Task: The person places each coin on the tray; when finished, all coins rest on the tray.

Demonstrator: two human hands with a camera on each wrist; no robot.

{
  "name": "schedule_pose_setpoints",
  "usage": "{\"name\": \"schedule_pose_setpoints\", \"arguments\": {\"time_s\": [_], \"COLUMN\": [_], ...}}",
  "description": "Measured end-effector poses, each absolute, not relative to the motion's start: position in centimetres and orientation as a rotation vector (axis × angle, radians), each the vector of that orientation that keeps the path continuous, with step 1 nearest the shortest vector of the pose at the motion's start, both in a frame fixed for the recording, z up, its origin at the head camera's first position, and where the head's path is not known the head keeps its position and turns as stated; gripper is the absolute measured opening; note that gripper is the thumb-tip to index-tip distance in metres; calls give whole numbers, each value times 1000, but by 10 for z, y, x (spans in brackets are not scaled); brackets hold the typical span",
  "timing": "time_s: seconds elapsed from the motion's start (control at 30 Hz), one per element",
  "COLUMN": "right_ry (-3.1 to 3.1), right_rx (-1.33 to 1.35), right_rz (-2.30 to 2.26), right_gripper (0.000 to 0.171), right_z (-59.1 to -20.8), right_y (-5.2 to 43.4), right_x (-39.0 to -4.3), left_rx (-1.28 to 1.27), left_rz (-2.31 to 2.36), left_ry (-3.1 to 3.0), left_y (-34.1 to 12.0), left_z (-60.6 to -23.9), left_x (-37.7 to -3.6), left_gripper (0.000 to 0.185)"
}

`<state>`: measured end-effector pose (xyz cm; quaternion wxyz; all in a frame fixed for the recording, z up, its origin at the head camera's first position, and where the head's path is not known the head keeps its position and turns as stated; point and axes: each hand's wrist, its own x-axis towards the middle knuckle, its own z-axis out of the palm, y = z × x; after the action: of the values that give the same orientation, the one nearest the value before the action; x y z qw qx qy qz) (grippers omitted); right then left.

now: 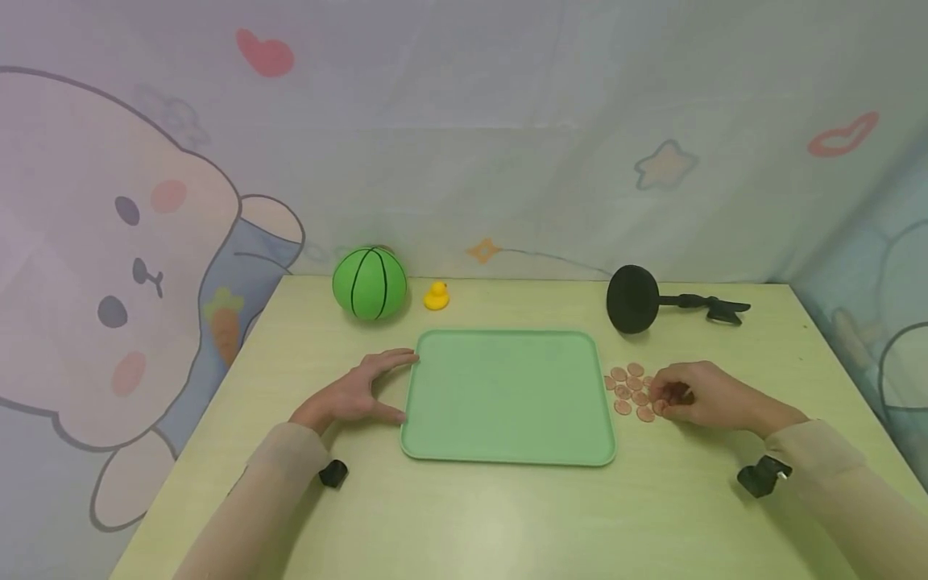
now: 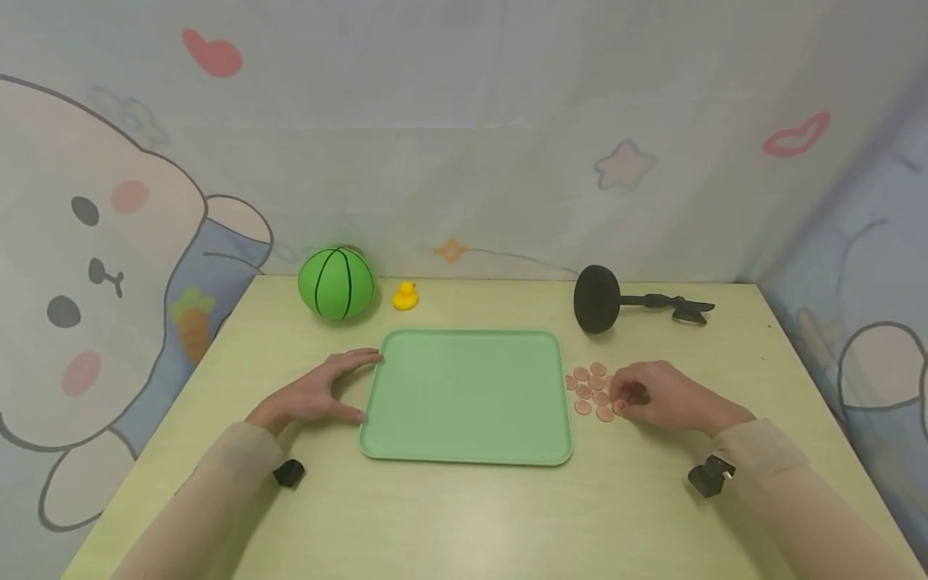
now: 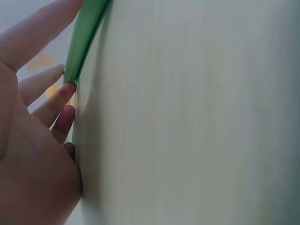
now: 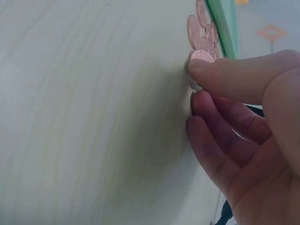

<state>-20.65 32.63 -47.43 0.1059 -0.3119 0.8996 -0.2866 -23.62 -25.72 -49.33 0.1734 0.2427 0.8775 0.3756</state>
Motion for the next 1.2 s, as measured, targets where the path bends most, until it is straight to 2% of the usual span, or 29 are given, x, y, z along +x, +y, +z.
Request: {"name": "schedule_pose_setpoints", "arguments": {"time_s": [0.37,0.63,0.83,1.03,1.2], "right_ry": [2611,2623,2630,2639,2617], "right_rx": [-941,-909,-923,-1036,-1022], "right_rz": [-941,-879,-855,-916,-977], "right_gripper": [13,25,24,20,18], "right_z": [-468,-472,-473,-471,-467], "right_y": [329,335,336,328,312], "right_x": [-203,-205,-204,-203,-205], "left_rx": [666,658,660,671,670], "left_rz": [1043,1050,1065,1057,1064], "left_ry": [2481,2467,2457,2460,2453], "left_y": [-257,-258,-259,-259,-259], "left_z": [-492,-493,-492,-492,-493], "left_x": [-236,-236,-235,-235,-235], "left_gripper": [101,103,102,102,101]}}
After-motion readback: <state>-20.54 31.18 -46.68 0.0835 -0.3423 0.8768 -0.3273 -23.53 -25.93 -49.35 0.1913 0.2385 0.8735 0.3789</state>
